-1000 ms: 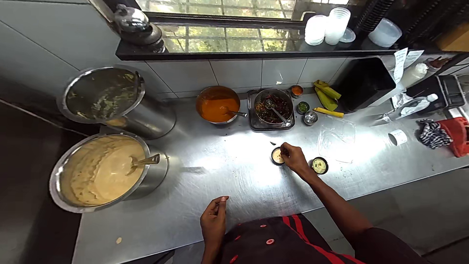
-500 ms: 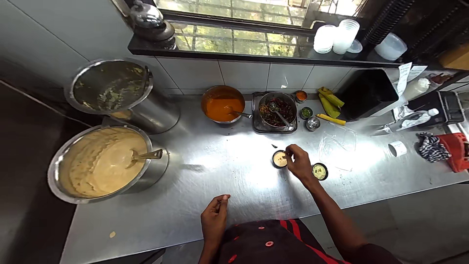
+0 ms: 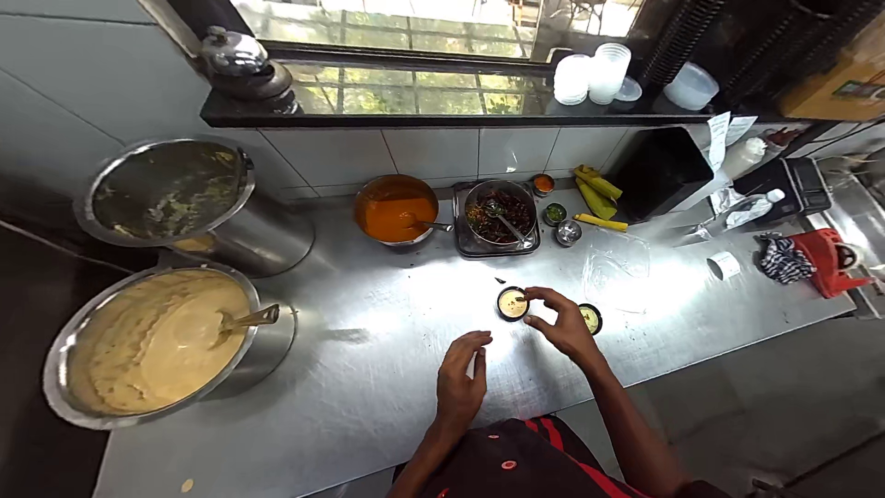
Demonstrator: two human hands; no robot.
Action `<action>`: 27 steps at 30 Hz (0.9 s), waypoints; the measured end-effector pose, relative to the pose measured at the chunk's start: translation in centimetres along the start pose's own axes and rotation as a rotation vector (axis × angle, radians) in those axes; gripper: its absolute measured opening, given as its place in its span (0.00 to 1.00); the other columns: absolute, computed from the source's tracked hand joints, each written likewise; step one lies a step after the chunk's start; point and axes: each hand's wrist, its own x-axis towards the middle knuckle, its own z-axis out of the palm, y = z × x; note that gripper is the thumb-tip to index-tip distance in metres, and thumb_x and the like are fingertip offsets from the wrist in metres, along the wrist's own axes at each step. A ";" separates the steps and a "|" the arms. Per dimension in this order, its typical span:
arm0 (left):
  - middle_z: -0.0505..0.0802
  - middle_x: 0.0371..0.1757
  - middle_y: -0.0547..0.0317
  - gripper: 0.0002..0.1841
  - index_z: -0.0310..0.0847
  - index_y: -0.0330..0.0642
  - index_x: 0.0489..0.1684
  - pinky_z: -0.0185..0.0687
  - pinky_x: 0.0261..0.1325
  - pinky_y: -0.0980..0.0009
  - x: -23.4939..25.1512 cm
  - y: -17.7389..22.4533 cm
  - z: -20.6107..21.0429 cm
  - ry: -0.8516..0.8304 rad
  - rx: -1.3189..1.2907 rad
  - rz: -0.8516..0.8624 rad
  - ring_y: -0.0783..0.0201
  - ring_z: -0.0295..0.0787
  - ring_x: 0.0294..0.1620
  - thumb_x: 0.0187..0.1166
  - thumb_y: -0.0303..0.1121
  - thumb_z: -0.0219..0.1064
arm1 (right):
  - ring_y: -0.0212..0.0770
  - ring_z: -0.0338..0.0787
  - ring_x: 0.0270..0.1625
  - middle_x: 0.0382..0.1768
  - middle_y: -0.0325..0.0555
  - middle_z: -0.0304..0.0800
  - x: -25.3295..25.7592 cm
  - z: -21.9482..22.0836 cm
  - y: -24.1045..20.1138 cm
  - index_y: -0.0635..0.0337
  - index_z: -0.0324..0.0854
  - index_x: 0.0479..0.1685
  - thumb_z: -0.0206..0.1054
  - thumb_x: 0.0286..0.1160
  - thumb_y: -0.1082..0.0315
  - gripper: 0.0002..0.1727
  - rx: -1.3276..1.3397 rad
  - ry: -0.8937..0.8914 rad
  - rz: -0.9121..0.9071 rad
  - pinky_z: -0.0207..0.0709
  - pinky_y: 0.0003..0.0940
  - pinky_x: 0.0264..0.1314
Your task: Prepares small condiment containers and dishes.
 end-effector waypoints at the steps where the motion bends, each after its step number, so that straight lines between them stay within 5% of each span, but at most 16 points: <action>1: 0.88 0.72 0.60 0.14 0.89 0.44 0.61 0.76 0.82 0.55 0.8 1.3 0.4 -0.014 0.022 0.100 0.58 0.78 0.80 0.84 0.33 0.62 | 0.42 0.87 0.68 0.70 0.40 0.87 -0.8 0.3 -0.8 0.53 0.84 0.68 0.75 0.76 0.62 0.21 0.126 0.041 0.081 0.82 0.48 0.69; 5: 0.78 0.83 0.57 0.26 0.78 0.53 0.78 0.64 0.88 0.48 3.8 5.0 2.7 -0.083 0.083 0.467 0.54 0.68 0.87 0.91 0.53 0.46 | 0.31 0.86 0.64 0.62 0.38 0.88 -5.4 4.5 -4.5 0.54 0.74 0.76 0.50 0.92 0.56 0.22 0.767 0.043 0.398 0.80 0.35 0.68; 6: 0.84 0.77 0.59 0.29 0.80 0.55 0.74 0.66 0.84 0.51 4.2 4.5 3.6 -0.045 0.066 0.506 0.58 0.75 0.81 0.89 0.59 0.42 | 0.31 0.86 0.63 0.62 0.41 0.88 -6.5 5.3 -6.1 0.58 0.73 0.74 0.46 0.92 0.55 0.23 0.882 0.019 0.446 0.80 0.34 0.68; 8: 0.93 0.53 0.61 0.27 0.82 0.53 0.60 0.73 0.75 0.57 4.4 2.5 4.7 0.060 0.038 0.505 0.62 0.86 0.61 0.87 0.59 0.44 | 0.35 0.79 0.76 0.75 0.50 0.79 -7.5 5.0 -7.2 0.67 0.65 0.83 0.46 0.93 0.51 0.32 0.919 -0.099 0.334 0.69 0.38 0.84; 10: 0.93 0.50 0.57 0.28 0.86 0.45 0.60 0.76 0.72 0.55 4.8 0.7 4.4 -0.009 0.016 0.356 0.60 0.87 0.58 0.92 0.53 0.42 | 0.42 0.81 0.76 0.74 0.53 0.81 -7.3 3.2 -6.0 0.67 0.71 0.80 0.50 0.94 0.57 0.27 0.858 -0.117 0.178 0.71 0.44 0.84; 13: 0.95 0.50 0.57 0.23 0.88 0.40 0.59 0.81 0.69 0.53 4.6 -1.7 4.1 -0.055 0.031 0.061 0.59 0.90 0.57 0.93 0.42 0.47 | 0.43 0.93 0.43 0.40 0.51 0.94 -8.8 0.7 -3.0 0.67 0.86 0.44 0.60 0.89 0.63 0.16 0.834 0.042 0.164 0.88 0.42 0.55; 15: 0.92 0.62 0.54 0.22 0.80 0.40 0.72 0.81 0.71 0.53 4.9 -2.7 4.2 -0.102 0.057 -0.059 0.58 0.88 0.64 0.91 0.42 0.49 | 0.39 0.90 0.28 0.24 0.46 0.89 -9.9 -0.6 -0.6 0.63 0.80 0.24 0.66 0.84 0.63 0.18 0.778 0.177 0.255 0.86 0.37 0.37; 18: 0.82 0.78 0.51 0.28 0.61 0.47 0.89 0.82 0.67 0.49 5.9 -3.0 5.1 -0.170 -0.017 -0.226 0.54 0.85 0.68 0.91 0.45 0.47 | 0.34 0.81 0.19 0.15 0.42 0.82 -11.9 -2.2 3.8 0.59 0.72 0.12 0.69 0.73 0.71 0.20 0.699 0.388 0.360 0.75 0.29 0.24; 20: 0.78 0.82 0.51 0.29 0.52 0.53 0.93 0.84 0.60 0.47 6.7 -3.0 5.9 -0.203 -0.098 -0.360 0.53 0.88 0.62 0.93 0.47 0.44 | 0.34 0.77 0.18 0.12 0.40 0.73 -13.3 -3.1 5.8 0.57 0.66 0.11 0.71 0.63 0.77 0.19 0.693 0.479 0.411 0.74 0.31 0.25; 22: 0.81 0.78 0.54 0.29 0.50 0.59 0.94 0.83 0.50 0.52 7.3 -2.8 6.8 -0.218 -0.175 -0.462 0.56 0.88 0.50 0.94 0.50 0.40 | 0.35 0.78 0.22 0.16 0.41 0.75 -14.9 -3.9 7.1 0.58 0.69 0.16 0.74 0.58 0.80 0.17 0.662 0.504 0.444 0.75 0.32 0.29; 25: 0.82 0.78 0.53 0.29 0.53 0.63 0.93 0.83 0.59 0.48 7.9 -2.9 7.8 -0.265 -0.269 -0.504 0.53 0.87 0.62 0.94 0.55 0.40 | 0.45 0.90 0.49 0.49 0.48 0.90 -17.2 -5.6 8.1 0.61 0.86 0.40 0.75 0.61 0.81 0.11 0.608 0.434 0.430 0.88 0.42 0.53; 27: 0.82 0.77 0.51 0.28 0.56 0.62 0.91 0.83 0.58 0.49 7.8 -3.3 8.3 -0.305 -0.278 -0.483 0.53 0.86 0.61 0.93 0.55 0.41 | 0.47 0.91 0.54 0.58 0.49 0.90 -18.6 -6.4 7.9 0.60 0.88 0.47 0.74 0.64 0.79 0.12 0.554 0.456 0.414 0.89 0.44 0.56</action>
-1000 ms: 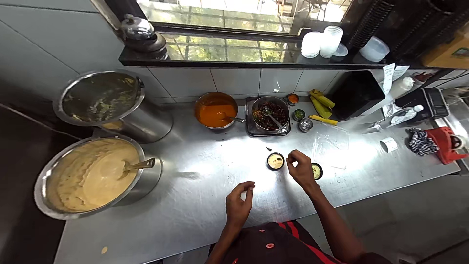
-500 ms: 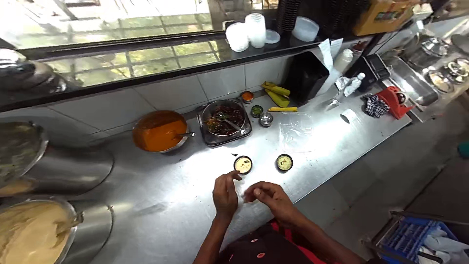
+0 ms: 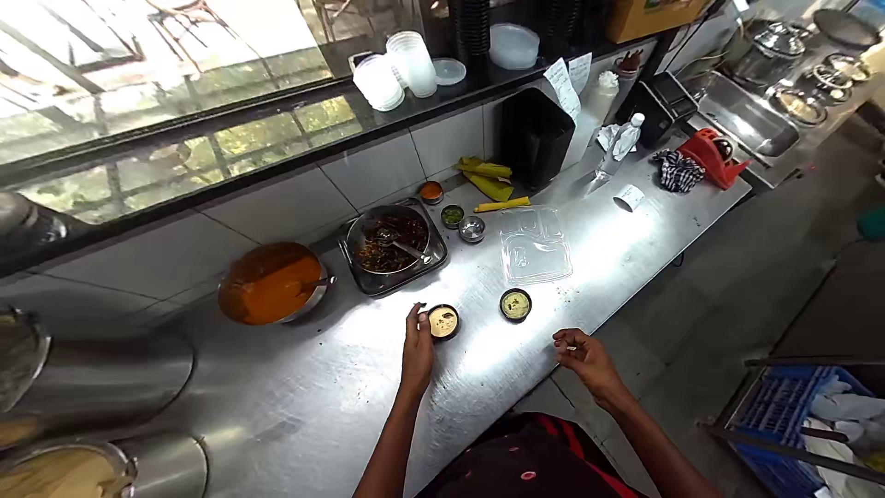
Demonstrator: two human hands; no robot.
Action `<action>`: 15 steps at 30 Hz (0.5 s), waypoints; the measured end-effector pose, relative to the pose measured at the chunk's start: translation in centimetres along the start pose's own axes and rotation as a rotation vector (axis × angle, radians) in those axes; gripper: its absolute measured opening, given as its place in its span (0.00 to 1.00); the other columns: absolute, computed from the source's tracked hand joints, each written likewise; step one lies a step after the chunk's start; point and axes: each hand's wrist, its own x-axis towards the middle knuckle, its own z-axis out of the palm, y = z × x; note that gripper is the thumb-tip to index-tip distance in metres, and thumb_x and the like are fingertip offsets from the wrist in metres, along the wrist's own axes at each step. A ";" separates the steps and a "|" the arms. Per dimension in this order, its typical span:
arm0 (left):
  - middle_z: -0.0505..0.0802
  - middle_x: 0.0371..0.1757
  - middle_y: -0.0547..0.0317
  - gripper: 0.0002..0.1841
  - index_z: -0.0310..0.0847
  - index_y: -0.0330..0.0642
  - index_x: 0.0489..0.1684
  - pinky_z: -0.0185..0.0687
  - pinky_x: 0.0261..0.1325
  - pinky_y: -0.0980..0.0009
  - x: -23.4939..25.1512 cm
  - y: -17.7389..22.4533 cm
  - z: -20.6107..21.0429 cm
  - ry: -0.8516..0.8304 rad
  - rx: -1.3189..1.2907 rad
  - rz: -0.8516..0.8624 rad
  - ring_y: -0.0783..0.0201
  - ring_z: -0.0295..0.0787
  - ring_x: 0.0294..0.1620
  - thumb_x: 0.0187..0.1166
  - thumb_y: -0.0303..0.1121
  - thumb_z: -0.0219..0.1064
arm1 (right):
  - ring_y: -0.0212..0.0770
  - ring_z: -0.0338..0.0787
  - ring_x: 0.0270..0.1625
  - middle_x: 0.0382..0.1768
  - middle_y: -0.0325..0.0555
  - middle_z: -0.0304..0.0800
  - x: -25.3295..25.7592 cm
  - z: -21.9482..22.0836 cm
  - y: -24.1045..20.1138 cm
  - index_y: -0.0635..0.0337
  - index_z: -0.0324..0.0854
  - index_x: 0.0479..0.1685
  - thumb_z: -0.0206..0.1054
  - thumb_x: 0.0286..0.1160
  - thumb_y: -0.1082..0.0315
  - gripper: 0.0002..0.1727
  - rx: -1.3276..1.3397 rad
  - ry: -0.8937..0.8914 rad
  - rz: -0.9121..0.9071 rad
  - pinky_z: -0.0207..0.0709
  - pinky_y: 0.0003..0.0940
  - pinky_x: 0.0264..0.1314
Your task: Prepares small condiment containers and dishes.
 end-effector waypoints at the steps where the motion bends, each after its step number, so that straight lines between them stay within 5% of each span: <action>1: 0.84 0.73 0.51 0.28 0.57 0.61 0.91 0.83 0.52 0.53 -0.1 -0.3 0.4 -0.013 0.005 0.011 0.55 0.87 0.53 0.93 0.55 0.42 | 0.47 0.91 0.52 0.56 0.49 0.91 -0.6 -0.4 -0.3 0.60 0.88 0.45 0.74 0.65 0.78 0.10 -0.006 0.037 -0.020 0.89 0.44 0.54; 3: 0.85 0.68 0.49 0.30 0.53 0.56 0.92 0.85 0.45 0.56 -1.0 -0.6 1.5 -0.084 -0.010 0.021 0.57 0.87 0.42 0.93 0.53 0.42 | 0.46 0.91 0.49 0.51 0.49 0.91 -2.0 -1.1 -0.6 0.61 0.87 0.41 0.73 0.68 0.78 0.06 -0.003 0.126 -0.051 0.88 0.41 0.52; 7: 0.73 0.85 0.51 0.34 0.41 0.55 0.96 0.91 0.47 0.54 -5.7 -0.2 3.5 -0.183 0.003 0.089 0.56 0.92 0.48 0.91 0.48 0.50 | 0.44 0.88 0.42 0.41 0.50 0.91 -5.3 0.1 -0.7 0.62 0.85 0.40 0.75 0.69 0.78 0.06 0.086 0.362 -0.047 0.85 0.40 0.49; 10: 0.70 0.85 0.38 0.38 0.52 0.39 0.92 0.87 0.56 0.52 -10.2 1.4 4.6 -0.012 0.217 0.339 0.51 0.87 0.61 0.84 0.45 0.61 | 0.47 0.90 0.45 0.46 0.54 0.90 -7.1 2.6 0.4 0.64 0.81 0.52 0.75 0.74 0.68 0.14 0.159 0.511 0.034 0.87 0.42 0.47; 12: 0.71 0.85 0.34 0.34 0.66 0.30 0.83 0.78 0.77 0.49 -13.6 2.7 5.4 -0.114 0.320 0.603 0.46 0.76 0.79 0.84 0.47 0.60 | 0.47 0.89 0.59 0.60 0.53 0.86 -8.6 5.2 0.9 0.61 0.74 0.69 0.68 0.83 0.60 0.22 0.230 0.414 0.164 0.86 0.45 0.57; 14: 0.79 0.81 0.42 0.32 0.78 0.41 0.78 0.68 0.84 0.47 -15.8 3.3 6.9 -0.288 0.357 0.904 0.47 0.74 0.83 0.89 0.56 0.47 | 0.38 0.89 0.57 0.57 0.43 0.89 -10.1 8.5 0.1 0.56 0.73 0.73 0.54 0.91 0.54 0.21 0.400 0.200 0.271 0.86 0.40 0.58; 15: 0.84 0.77 0.50 0.34 0.78 0.51 0.79 0.70 0.82 0.50 -16.2 3.1 7.8 -0.328 0.353 1.012 0.53 0.78 0.79 0.89 0.61 0.38 | 0.33 0.90 0.48 0.46 0.37 0.90 -11.0 10.2 -1.2 0.53 0.77 0.64 0.45 0.94 0.53 0.20 0.461 0.093 0.300 0.86 0.36 0.51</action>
